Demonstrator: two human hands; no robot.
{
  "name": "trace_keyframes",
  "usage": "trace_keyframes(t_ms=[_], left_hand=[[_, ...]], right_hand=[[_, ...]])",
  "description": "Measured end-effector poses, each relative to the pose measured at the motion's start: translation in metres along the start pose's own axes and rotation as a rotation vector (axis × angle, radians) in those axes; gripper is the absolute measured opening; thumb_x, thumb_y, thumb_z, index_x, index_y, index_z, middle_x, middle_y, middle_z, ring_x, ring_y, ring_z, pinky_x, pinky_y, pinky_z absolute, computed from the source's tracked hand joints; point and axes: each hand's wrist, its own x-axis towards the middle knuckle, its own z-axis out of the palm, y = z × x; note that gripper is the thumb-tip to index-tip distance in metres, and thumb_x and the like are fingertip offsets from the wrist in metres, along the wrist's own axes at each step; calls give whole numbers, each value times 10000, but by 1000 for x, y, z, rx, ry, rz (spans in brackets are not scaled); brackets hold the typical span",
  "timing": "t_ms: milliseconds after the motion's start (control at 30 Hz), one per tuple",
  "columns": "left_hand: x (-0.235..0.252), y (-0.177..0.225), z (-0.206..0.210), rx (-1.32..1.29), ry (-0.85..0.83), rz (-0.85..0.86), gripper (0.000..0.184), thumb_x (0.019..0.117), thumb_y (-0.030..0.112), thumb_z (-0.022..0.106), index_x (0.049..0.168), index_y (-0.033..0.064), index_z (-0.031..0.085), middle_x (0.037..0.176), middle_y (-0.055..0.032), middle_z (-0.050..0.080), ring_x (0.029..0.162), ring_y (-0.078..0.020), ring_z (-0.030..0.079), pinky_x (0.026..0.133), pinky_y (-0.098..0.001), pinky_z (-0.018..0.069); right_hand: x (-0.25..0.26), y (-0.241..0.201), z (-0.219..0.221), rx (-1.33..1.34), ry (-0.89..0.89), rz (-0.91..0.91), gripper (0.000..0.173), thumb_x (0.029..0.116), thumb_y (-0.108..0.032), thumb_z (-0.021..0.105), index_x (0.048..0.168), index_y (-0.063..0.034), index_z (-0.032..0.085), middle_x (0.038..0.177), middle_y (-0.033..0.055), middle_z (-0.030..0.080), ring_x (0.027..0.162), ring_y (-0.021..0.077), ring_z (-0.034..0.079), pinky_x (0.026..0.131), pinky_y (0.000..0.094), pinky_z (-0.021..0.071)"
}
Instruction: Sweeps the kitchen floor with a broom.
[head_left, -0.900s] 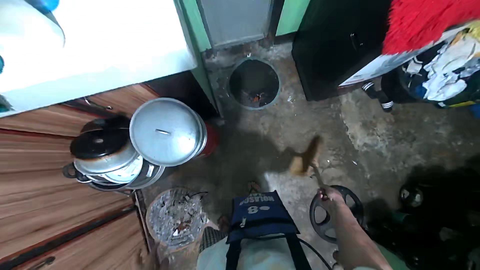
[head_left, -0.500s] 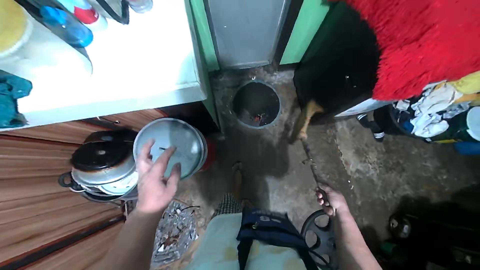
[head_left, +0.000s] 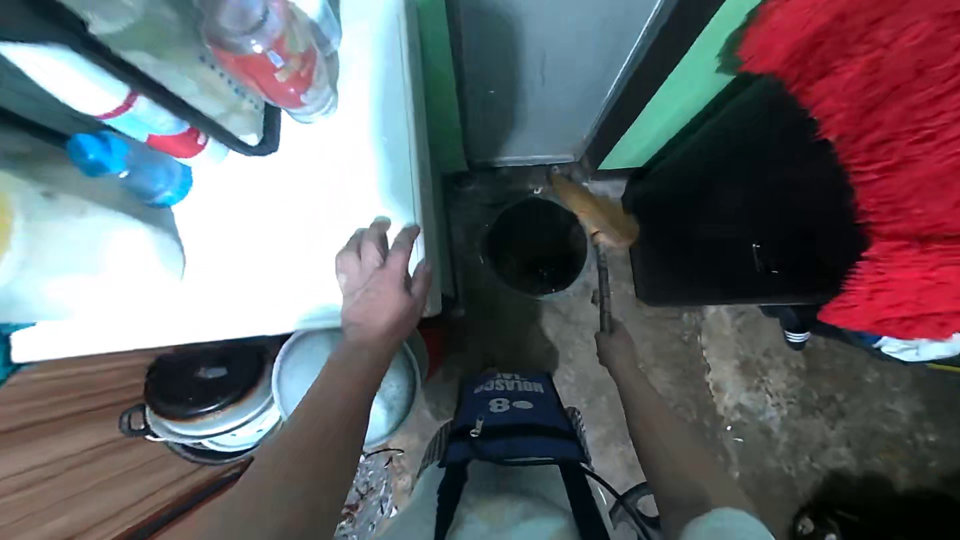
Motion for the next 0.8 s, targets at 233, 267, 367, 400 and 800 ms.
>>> trace_keyframes(t_ms=[233,267,367,400,800], left_hand=[[0,0,14,97,69,-60,538,985,542,449,1481,350,527,1559,-122,447,1460,-424,338,1145,-621,291],[-2,-1,16,94,84,-69,531,987,548,460,1471,347,544,1555,-113,456,1458,-412,345,1147,-608,297],[-4,-1,16,89,94,-84,529,982,542,493,1463,332,556,1560,-114,449,1451,-403,355,1144,-604,305],[-4,-1,16,90,93,-82,528,982,534,501,1467,331,550,1556,-122,448,1446,-405,360,1145,-604,307],[-8,-16,18,103,9,-101,591,1011,541,441,1522,247,493,1568,-192,419,1433,-438,385,1168,-619,288]], right_hand=[[134,-116,18,-216,-188,-73,447,1018,-219,574,1392,20,520,1225,277,640,1045,409,676,890,600,550],[129,-128,23,-326,-227,-125,455,1010,-200,584,1409,9,516,1278,278,631,1135,428,656,945,628,528],[109,-130,43,-594,-328,-310,493,1008,-185,588,1471,-45,489,1328,264,622,1211,448,621,989,651,500],[105,-119,48,-640,-349,-367,520,1009,-191,584,1504,-82,465,1320,258,630,1197,450,627,983,654,504],[85,85,-188,-788,-322,-87,591,974,-141,584,1526,-311,463,1306,221,653,1154,465,646,913,695,503]])
